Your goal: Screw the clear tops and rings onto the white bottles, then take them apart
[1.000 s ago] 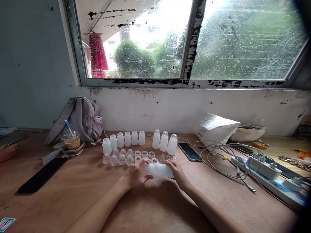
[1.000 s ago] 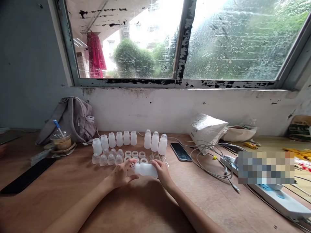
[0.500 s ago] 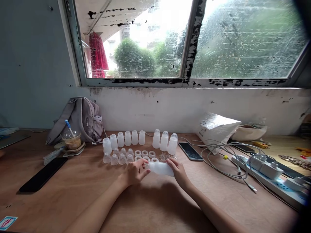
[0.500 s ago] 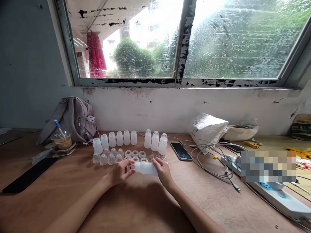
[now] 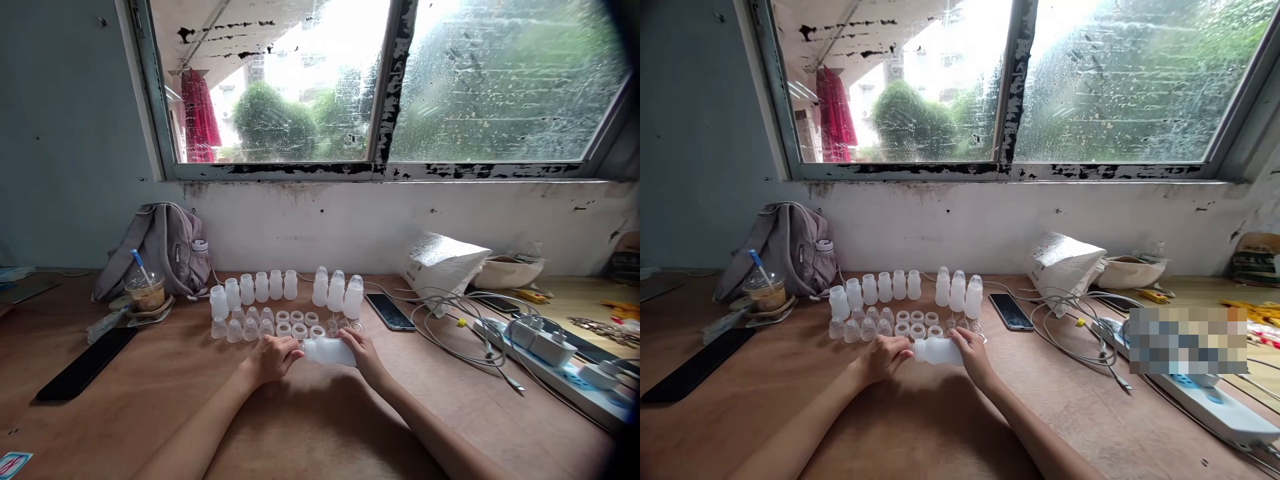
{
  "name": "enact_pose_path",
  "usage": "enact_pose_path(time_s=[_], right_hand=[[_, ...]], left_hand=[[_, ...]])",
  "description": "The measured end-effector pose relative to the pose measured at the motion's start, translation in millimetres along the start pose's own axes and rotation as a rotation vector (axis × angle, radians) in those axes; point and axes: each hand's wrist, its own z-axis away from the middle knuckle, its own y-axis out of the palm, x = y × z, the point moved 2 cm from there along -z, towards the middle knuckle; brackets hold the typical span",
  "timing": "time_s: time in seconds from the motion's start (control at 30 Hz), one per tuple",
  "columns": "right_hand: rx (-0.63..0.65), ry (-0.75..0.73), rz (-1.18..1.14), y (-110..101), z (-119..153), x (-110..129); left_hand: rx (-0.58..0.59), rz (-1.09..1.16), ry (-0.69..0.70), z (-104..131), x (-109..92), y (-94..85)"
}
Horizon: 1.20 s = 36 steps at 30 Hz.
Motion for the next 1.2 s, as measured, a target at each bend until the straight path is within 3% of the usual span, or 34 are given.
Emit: enact_pose_path(time_s=[0.27,0.6,0.83,1.0,1.2], right_hand=[[-0.006,0.156,-0.079,0,-2,-2],[-0.007,0.168,-0.052,0,-1,-4],[0.056,0.172,-0.103,4,-2,-7],[0.231,0.341,-0.226,7,2,-2],[0.605,0.334,-0.155,11,16,17]], left_hand=[[-0.156,0.053,-0.06,1,2,0.6],[-0.11,-0.065,0.046,0,1,-2.1],[-0.125,-0.009,-0.067,0,5,2.3],[-0.221,0.284,-0.28,-3,7,0.3],[-0.356,0.647,-0.562,-5,17,0.9]])
